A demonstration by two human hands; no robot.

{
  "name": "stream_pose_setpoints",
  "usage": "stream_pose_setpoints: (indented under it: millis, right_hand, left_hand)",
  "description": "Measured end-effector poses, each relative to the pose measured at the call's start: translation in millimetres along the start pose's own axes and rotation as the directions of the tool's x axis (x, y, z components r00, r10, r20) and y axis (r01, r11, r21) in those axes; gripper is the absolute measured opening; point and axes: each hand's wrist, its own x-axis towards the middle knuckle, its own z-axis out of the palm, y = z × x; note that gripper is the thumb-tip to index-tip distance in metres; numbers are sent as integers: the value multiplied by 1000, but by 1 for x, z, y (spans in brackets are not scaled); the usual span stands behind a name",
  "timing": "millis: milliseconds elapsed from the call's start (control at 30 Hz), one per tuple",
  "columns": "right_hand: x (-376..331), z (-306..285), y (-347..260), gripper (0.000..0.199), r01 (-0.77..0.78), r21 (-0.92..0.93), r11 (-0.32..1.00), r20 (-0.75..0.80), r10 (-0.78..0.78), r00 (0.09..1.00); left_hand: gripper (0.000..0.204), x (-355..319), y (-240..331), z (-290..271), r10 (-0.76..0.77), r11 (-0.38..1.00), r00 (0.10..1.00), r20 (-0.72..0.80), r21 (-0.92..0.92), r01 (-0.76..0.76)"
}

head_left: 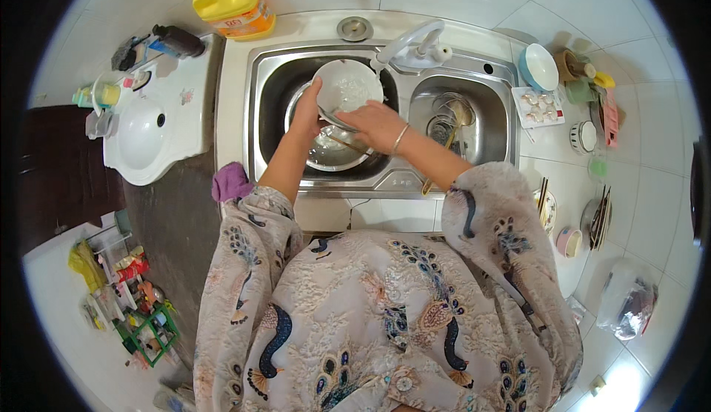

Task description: The person wipes a white electrical cord with a purple cloth, then cleans the kitchen countertop around a rice cooker and a pot. The person proceeds to wash several bowls and a cup in the sink using a sponge and running water.

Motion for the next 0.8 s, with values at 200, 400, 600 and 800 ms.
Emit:
stream_pose_setpoints:
  millis: [200,400,600,800]
  right_hand:
    - [11,3,17,20,103,-44,994,-155,-109,982]
    - [5,8,6,20,137,70,988,-99,-130,987]
    - [-6,3,14,10,81,29,996,-186,-74,980]
    - [-2,15,-1,10,69,58,996,-92,-64,994]
  left_hand:
    - [54,-21,-8,9,-26,978,999,29,-208,32]
    - [54,-23,-9,4,-32,988,999,4,-154,32]
    - [60,-19,-10,-5,-111,975,986,123,-177,132]
    - [56,-11,-19,-14,-134,988,984,121,-63,142]
